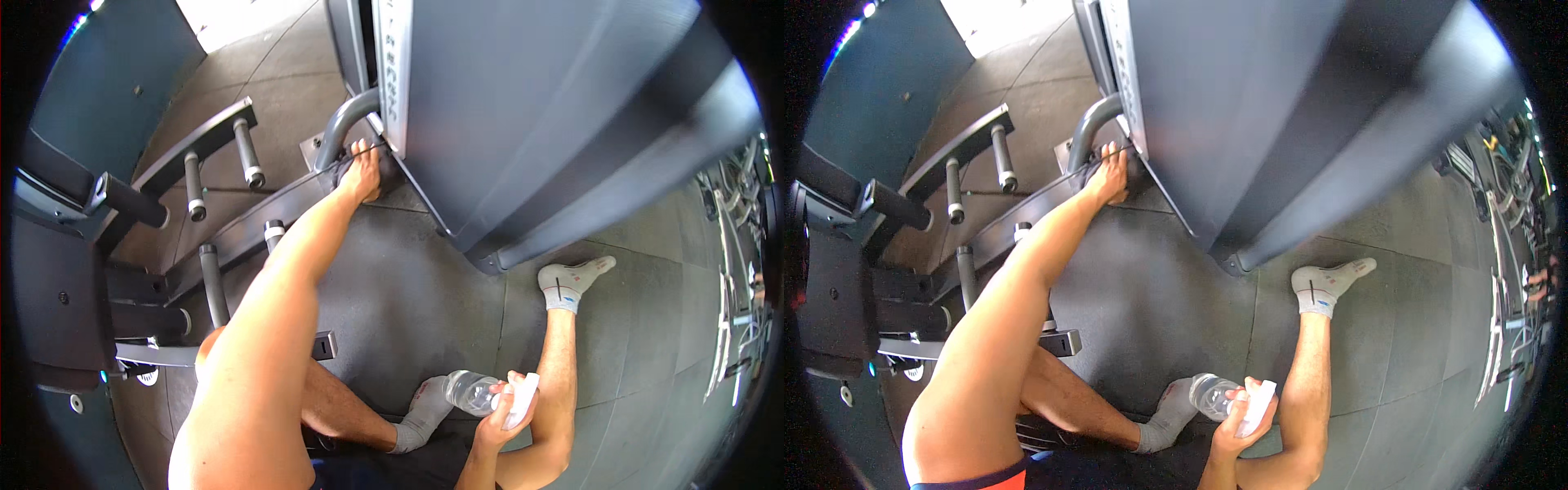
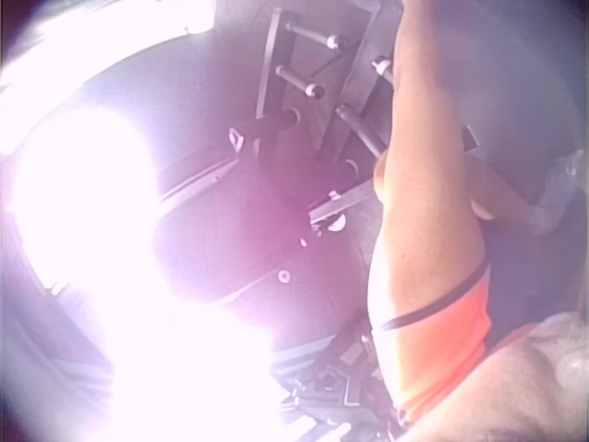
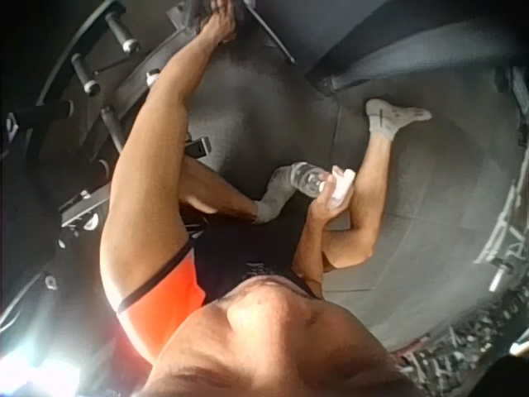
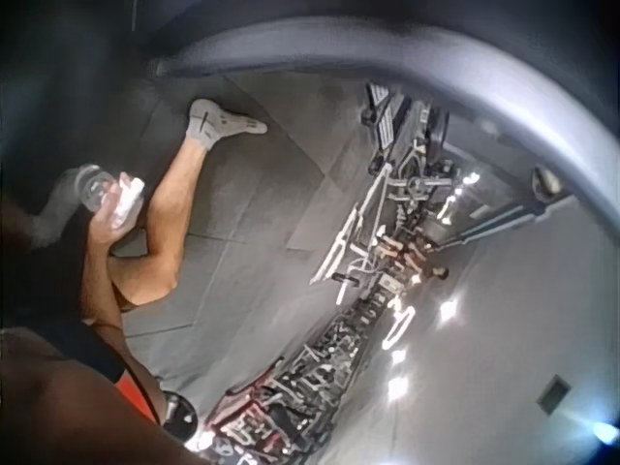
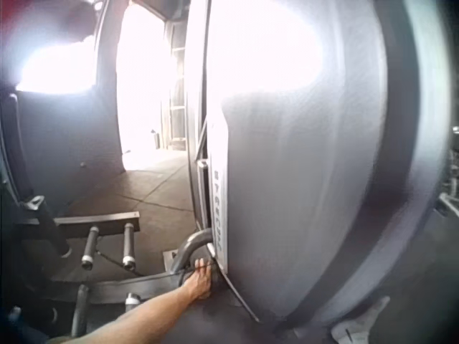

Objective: The person cleans gym equipment by spraying it with a spray bottle and wiping down the outer casing and seat cushions of the workout machines with a cloth.

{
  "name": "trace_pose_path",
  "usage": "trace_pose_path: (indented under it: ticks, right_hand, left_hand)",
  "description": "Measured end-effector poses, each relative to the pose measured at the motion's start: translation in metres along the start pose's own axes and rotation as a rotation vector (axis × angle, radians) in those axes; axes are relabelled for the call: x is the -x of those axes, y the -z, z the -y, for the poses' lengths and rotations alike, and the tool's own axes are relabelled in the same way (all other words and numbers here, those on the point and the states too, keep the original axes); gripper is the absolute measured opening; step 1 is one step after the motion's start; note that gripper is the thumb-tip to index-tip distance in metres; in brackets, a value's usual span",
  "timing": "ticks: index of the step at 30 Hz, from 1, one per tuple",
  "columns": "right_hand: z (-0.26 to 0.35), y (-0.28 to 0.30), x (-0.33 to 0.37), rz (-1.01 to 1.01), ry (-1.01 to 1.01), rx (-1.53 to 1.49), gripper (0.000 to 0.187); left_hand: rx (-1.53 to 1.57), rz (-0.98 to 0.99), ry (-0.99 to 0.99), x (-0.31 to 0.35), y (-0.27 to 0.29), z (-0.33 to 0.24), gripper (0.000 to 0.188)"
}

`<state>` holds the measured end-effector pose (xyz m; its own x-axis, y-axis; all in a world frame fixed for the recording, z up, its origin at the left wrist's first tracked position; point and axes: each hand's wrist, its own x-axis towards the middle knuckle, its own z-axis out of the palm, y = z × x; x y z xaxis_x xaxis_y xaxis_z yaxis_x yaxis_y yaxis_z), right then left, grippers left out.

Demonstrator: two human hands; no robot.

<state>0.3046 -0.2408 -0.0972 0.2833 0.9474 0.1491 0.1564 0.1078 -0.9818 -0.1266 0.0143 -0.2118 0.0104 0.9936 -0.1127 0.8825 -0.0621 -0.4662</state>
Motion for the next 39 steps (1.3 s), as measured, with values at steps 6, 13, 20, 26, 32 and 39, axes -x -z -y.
trace_pose_path:
  ticks: [6, 13, 20, 26, 32, 39]
  right_hand:
    - [0.013, 0.011, 0.019, -0.016, -0.045, -0.092, 0.021]
    - [0.039, 0.016, 0.024, 0.050, 0.070, -0.192, 0.020]
    - [0.081, 0.028, 0.036, 0.057, 0.143, -0.271, 0.018]
    - [0.096, 0.055, 0.026, 0.251, 0.287, -0.170, 0.027]
    - [0.130, 0.077, 0.024, 0.476, 0.142, -0.647, 0.045]
    - [0.197, 0.097, 0.044, 0.621, 0.207, -0.603, 0.044]
  left_hand:
    - [0.279, 0.017, 0.099, 0.068, -0.019, 0.032, 0.088]
    - [0.206, 0.218, 0.005, 0.101, 0.002, 0.082, 0.090]
    - [0.566, 0.416, -0.462, 0.141, 0.075, 0.007, 0.042]
    - [1.552, 0.220, -0.652, 0.190, 0.275, -0.013, 0.073]
    - [2.023, 0.503, -1.027, 0.270, 0.346, -0.041, 0.082]
    - [1.908, 0.447, -1.248, 0.282, 0.378, -0.044, 0.064]
